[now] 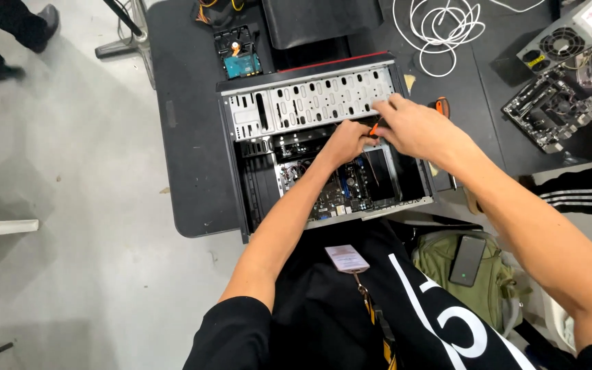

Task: Installing and securing a motherboard inside a computer case using a screwdriver and cleaning components with a brush.

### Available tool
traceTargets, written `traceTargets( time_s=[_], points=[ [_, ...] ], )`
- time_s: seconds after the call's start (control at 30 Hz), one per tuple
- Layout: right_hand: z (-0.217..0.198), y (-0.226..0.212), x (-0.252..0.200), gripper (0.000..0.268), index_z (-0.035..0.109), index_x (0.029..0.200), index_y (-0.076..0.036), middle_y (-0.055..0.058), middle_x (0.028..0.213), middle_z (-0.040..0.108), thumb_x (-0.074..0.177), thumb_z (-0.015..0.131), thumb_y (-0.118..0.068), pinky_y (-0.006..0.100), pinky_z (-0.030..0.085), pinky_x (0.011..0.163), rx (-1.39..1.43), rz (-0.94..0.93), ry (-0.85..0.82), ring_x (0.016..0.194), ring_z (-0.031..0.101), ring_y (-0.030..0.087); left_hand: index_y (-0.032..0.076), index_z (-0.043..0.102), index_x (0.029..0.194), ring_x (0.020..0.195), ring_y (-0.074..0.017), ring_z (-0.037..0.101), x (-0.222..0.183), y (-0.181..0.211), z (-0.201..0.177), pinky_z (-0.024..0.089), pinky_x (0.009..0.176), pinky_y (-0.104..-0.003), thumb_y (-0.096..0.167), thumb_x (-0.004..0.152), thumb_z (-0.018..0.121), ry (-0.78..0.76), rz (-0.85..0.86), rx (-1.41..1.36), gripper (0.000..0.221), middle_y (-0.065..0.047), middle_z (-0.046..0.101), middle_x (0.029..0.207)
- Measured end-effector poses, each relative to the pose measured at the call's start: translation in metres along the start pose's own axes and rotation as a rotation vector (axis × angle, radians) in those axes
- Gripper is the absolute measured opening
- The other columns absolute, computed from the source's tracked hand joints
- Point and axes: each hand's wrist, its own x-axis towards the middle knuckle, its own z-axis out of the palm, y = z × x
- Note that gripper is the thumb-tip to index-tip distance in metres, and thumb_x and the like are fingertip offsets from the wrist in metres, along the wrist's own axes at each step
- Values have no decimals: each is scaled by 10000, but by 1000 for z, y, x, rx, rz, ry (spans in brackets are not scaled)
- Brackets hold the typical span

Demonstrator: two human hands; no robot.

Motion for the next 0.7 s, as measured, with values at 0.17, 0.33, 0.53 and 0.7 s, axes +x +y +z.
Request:
traceTargets(
  time_s=[0.17,0.33,0.53,0.7],
  points=[
    [6,5,-10,293,590,1132,40,148,1025,553,1055,567,-242,440,606,551,-58,-159,-4,696,702,463,94,773,940,889,-389,733,1,-4,10,610,806,-464,344,879,782,-3,-18,11,257,-110,783,870],
    [32,26,0,338,580,1092,-3,160,883,583,1045,592,-337,514,578,514,-4,-135,42,685,683,524,96,779,965,928,-417,714,3,9,-2,591,834,-495,345,885,778,-9,-16,-4,262,-135,779,890],
    [22,18,0,189,571,1113,-9,151,955,580,935,595,-70,476,509,558,-48,-199,-74,606,596,384,58,746,807,454,-146,394,-4,23,-7,331,511,-338,249,961,735,-45,-44,-12,246,-17,583,533],
    [20,25,0,608,633,1266,-12,107,1068,536,691,625,185,425,495,547,48,-279,-94,717,614,311,39,820,902,426,-113,307,-8,30,-7,293,457,-303,227,943,763,18,-70,-48,201,-1,529,484]
  ],
)
